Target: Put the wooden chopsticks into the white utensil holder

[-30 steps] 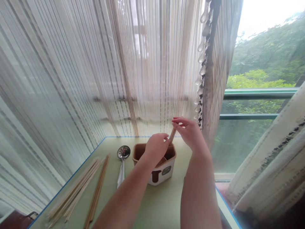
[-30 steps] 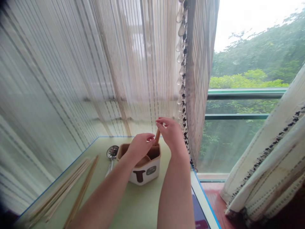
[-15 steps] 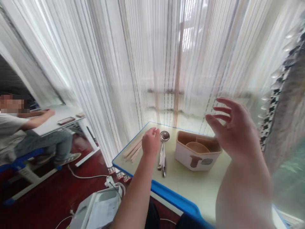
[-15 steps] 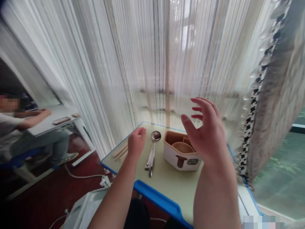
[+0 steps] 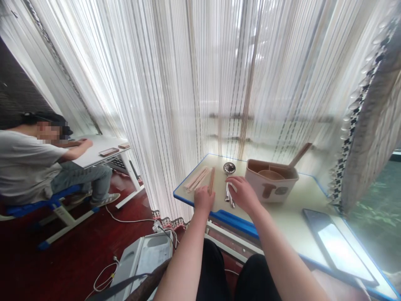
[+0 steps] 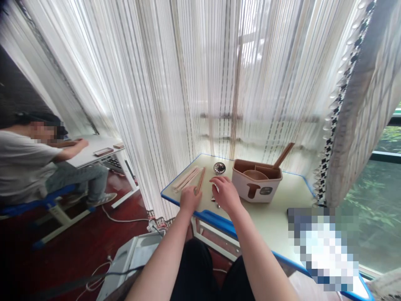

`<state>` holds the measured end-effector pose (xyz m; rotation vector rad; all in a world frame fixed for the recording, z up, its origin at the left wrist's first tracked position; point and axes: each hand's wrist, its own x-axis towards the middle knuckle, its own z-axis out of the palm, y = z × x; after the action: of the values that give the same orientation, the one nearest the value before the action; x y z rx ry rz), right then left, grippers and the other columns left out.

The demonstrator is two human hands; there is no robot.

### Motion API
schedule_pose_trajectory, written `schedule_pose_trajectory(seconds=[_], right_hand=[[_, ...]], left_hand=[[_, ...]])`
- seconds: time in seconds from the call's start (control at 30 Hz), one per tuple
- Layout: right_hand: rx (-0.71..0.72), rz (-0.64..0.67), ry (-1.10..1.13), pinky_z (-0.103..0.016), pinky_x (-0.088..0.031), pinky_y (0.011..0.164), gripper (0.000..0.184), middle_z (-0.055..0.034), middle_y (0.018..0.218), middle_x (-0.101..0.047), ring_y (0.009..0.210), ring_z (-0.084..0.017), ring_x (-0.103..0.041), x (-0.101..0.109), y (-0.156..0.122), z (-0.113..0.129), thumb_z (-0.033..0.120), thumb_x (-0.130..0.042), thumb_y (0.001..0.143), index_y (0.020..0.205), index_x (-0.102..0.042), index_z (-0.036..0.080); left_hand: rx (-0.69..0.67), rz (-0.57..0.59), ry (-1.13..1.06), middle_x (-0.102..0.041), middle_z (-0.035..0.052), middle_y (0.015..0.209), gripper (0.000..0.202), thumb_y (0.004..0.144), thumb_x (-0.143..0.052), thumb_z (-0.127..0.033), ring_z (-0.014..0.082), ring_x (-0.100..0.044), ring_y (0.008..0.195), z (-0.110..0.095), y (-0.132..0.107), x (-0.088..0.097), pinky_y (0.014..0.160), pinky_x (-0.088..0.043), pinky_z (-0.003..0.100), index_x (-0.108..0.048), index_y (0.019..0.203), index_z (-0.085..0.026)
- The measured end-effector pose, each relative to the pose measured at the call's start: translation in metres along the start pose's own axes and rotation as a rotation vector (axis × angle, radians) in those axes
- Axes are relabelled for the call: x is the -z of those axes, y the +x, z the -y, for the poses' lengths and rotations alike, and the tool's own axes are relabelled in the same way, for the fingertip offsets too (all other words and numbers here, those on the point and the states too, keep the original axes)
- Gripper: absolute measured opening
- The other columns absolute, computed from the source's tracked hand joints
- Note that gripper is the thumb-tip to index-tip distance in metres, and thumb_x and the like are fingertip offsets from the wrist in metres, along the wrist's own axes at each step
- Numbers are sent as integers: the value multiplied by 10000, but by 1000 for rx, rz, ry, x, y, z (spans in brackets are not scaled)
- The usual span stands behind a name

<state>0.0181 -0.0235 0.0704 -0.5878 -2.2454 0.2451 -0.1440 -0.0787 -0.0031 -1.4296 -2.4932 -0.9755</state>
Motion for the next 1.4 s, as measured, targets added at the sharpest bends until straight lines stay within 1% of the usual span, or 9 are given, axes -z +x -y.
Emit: schedule_pose_trajectory(seconds=[0.13,0.27,0.43,0.63,0.8,0.93,1.13,1.33,1.4], right_hand=[[-86,-64,20,-378,-441,870,246,-69,1010,-634,980,-221,-552,-16,-31,-29,220,-437,836,996,-623,217],[-161,-73,34,-361,-424,885,228,-67,1019,-621,969,-211,-554,-27,-46,-44,225,-433,831,963,-618,199],[-196,16,23,-332,-414,868,219,-60,987,-621,954,-203,-545,-37,-50,-38,219,-453,818,955,-622,203],[-186,12,-12,-331,-392,881,218,-73,1008,-614,988,-212,-515,-36,-52,-34,241,-450,841,972,-618,196],[-200,22,-6,-331,-395,870,213,-77,983,-614,975,-209,-520,-36,-52,-34,249,-447,847,956,-621,192],[-201,33,1,-332,-398,859,217,-73,962,-619,961,-209,-526,-36,-53,-34,261,-434,856,952,-619,198],[-189,60,-14,-322,-399,850,210,-66,969,-622,957,-208,-528,-36,-52,-33,257,-436,858,948,-616,196],[-177,69,-11,-318,-403,826,207,-64,960,-630,939,-210,-525,-36,-53,-32,246,-443,855,953,-618,193],[-179,69,-12,-320,-404,826,208,-64,961,-629,939,-210,-525,-36,-53,-32,244,-443,853,949,-621,194]], left_hand=[[-37,-8,22,-631,90,998,350,744,-588,-390,233,-518,1015,2,-3,0,913,-373,332,-653,1002,-164],[-52,-28,34,-630,98,989,350,769,-553,-406,236,-519,1003,3,-5,-2,910,-369,340,-660,1003,-169],[-80,-71,4,-644,111,926,423,875,-363,-440,228,-541,968,5,-6,-2,897,-378,336,-673,927,-157],[-87,-41,3,-648,88,960,287,844,-459,-337,216,-537,983,6,-8,-2,890,-390,305,-661,948,-161],[-77,-71,15,-633,100,1052,417,884,-368,-425,227,-520,1035,2,-9,0,922,-373,339,-611,1112,-175],[-148,-17,27,-646,77,1017,472,910,-267,-428,214,-526,1006,2,-10,4,930,-366,342,-680,989,-215],[-193,47,108,-610,69,1114,376,878,-348,-347,233,-480,1075,5,-10,4,946,-356,359,-660,1064,-252],[-207,40,186,-561,99,1170,443,875,-333,-456,265,-451,1087,2,-12,0,950,-337,406,-582,1178,-250],[-205,42,187,-551,101,1178,448,851,-387,-475,270,-439,1099,2,-13,0,961,-324,407,-568,1191,-246]])
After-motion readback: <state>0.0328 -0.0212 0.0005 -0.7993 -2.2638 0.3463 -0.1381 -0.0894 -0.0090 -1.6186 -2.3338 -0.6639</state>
